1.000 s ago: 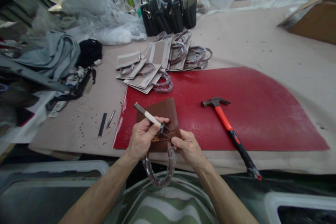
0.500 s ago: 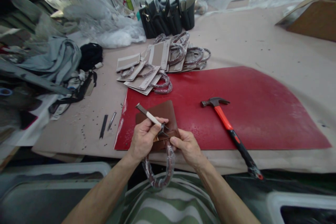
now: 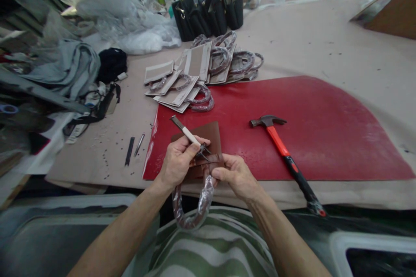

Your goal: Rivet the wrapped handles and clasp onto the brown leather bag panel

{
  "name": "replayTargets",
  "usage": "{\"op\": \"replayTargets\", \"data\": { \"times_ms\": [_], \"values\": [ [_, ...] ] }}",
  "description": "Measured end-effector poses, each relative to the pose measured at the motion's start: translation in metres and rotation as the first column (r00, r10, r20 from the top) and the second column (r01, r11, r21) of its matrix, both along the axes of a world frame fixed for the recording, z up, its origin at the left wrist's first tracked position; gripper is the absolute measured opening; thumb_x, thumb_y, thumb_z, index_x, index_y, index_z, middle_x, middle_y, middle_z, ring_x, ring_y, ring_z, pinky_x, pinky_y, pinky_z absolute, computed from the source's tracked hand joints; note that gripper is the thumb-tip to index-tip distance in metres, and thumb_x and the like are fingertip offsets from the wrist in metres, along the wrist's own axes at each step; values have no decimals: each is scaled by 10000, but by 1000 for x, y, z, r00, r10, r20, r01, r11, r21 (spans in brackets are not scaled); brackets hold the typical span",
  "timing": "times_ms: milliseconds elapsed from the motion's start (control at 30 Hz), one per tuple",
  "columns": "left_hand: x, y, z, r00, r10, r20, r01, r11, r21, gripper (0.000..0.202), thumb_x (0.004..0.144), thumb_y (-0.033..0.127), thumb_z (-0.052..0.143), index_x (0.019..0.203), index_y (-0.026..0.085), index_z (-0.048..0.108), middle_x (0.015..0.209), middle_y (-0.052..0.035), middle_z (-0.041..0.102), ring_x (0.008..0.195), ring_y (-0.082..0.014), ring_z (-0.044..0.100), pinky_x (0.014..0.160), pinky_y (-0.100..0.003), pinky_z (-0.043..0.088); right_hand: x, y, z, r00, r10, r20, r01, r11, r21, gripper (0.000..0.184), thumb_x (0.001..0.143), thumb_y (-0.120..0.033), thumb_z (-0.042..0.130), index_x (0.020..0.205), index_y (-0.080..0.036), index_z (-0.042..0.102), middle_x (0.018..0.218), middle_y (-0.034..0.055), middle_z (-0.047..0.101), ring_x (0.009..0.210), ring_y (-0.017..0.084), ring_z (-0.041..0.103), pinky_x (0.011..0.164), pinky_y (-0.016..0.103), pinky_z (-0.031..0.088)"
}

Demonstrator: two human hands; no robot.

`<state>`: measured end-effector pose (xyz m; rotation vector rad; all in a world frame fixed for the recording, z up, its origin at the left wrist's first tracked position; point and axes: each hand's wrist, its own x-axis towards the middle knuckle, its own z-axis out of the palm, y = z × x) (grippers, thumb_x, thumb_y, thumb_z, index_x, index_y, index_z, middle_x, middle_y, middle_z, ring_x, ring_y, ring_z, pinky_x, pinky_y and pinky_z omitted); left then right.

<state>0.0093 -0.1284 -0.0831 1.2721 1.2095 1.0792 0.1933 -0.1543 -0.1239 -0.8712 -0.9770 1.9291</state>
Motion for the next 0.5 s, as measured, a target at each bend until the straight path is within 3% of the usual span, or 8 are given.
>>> {"op": "replayTargets", "data": {
  "times_ms": [500],
  "values": [
    [1, -6, 0, 994, 11, -107, -1, 996, 90, 188, 937, 242, 599, 1030, 172, 746, 1068, -72, 767, 936, -188, 706, 848, -275, 553, -5, 3, 1, 1000, -22, -7, 22, 999, -46, 321, 717, -416, 838, 852, -132, 771, 666, 42, 694, 527, 126, 570, 517, 245, 464]
  ]
}}
